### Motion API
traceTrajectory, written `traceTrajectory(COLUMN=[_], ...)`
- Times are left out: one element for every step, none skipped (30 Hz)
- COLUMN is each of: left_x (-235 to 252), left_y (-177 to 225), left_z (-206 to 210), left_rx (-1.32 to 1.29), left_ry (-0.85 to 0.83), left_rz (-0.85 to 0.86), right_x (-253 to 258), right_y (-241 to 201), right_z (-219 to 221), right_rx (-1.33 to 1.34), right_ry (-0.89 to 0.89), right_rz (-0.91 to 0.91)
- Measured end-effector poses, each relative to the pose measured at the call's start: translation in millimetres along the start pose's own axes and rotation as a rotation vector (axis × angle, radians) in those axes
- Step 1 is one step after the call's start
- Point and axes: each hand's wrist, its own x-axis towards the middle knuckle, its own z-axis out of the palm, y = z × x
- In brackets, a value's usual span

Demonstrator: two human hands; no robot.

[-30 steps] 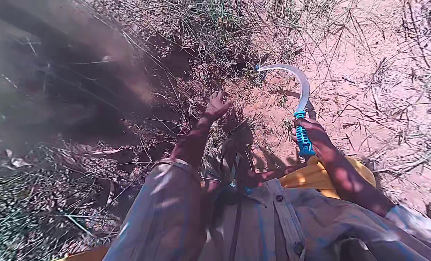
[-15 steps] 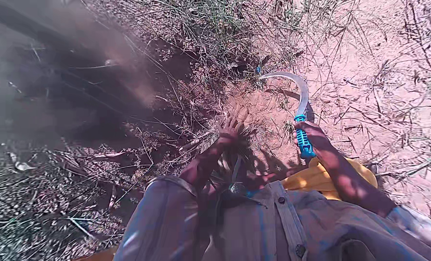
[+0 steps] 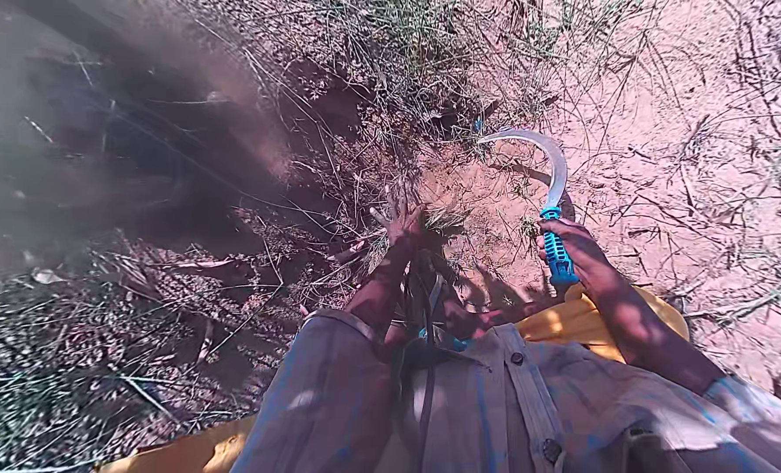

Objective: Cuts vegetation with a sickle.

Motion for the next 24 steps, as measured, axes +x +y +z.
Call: traceTrajectory(left_x=[1.2,3.7,4.3,3.0,2.4,0.7,-1.7,-4.5,-5.5,-5.9,-6.3,-5.9,-5.9,-6.4,-7.0,-6.1,-7.2,-8.4,-8.1,-6.5,-4.7,-4.0,-7.2,-14.2], left_y=[-5.3,-11.2,-15.6,-17.1,-16.3,-12.8,-7.8,-1.8,3.4,7.1,9.6,9.9,8.6,6.4,3.9,1.5,-0.1,-3.1,-8.9,-17.8,-28.2,-37.3,-42.9,-46.4], left_z=[-2.5,-2.7,-2.8,-4.0,-4.0,-4.6,-5.2,-5.8,-5.2,-4.5,-5.1,-5.1,-5.1,-5.3,-7.2,-12.4,-21.7,-34.9,-48.0,-62.0,-76.7,-91.9,-108.6,-124.0], left_rx=[-0.056,-0.116,-0.151,-0.179,-0.181,-0.17,-0.158,-0.151,-0.143,-0.132,-0.131,-0.134,-0.129,-0.116,-0.107,-0.095,-0.082,-0.063,-0.04,-0.014,0.03,0.085,0.145,0.207], left_ry=[-0.013,-0.02,-0.031,-0.052,-0.068,-0.084,-0.087,-0.091,-0.097,-0.109,-0.122,-0.131,-0.136,-0.134,-0.118,-0.101,-0.098,-0.111,-0.116,-0.118,-0.113,-0.108,-0.098,-0.08], left_rz=[-0.059,-0.113,-0.144,-0.16,-0.167,-0.172,-0.175,-0.177,-0.172,-0.164,-0.159,-0.144,-0.123,-0.105,-0.094,-0.09,-0.09,-0.09,-0.08,-0.058,-0.022,0.023,0.068,0.106], right_x=[-0.4,-0.4,0.1,0.4,0.5,1.0,2.0,2.5,2.4,2.1,1.6,1.4,1.5,1.5,2.3,2.9,3.0,3.0,2.3,2.3,1.9,1.6,0.7,-1.2], right_y=[0.0,0.0,0.4,0.8,1.4,2.0,2.7,3.2,2.9,2.6,2.3,3.0,4.5,5.9,6.5,5.7,6.1,7.9,8.9,9.5,9.1,8.3,6.8,5.3], right_z=[0.4,0.6,0.7,0.6,0.2,-0.5,-1.1,-1.1,-0.8,-0.5,-0.4,-0.7,-1.3,-1.3,-0.8,0.2,-0.3,-1.4,-2.3,-2.7,-2.3,-1.2,-0.1,0.2], right_rx=[-0.005,-0.01,-0.007,-0.002,-0.002,-0.003,-0.001,0.007,0.011,0.014,0.013,0.005,-0.002,-0.004,-0.001,0.001,0.002,0.003,0.0,0.001,-0.005,-0.007,-0.005,-0.003], right_ry=[-0.004,-0.007,-0.008,-0.009,-0.01,-0.014,-0.019,-0.02,-0.02,-0.014,-0.011,-0.001,0.006,0.011,0.016,0.026,0.033,0.037,0.039,0.039,0.037,0.041,0.038,0.031], right_rz=[-0.002,-0.005,-0.007,-0.003,0.0,0.0,-0.003,-0.009,-0.014,-0.02,-0.022,-0.023,-0.022,-0.022,-0.024,-0.028,-0.027,-0.025,-0.022,-0.02,-0.018,-0.019,-0.014,-0.004])
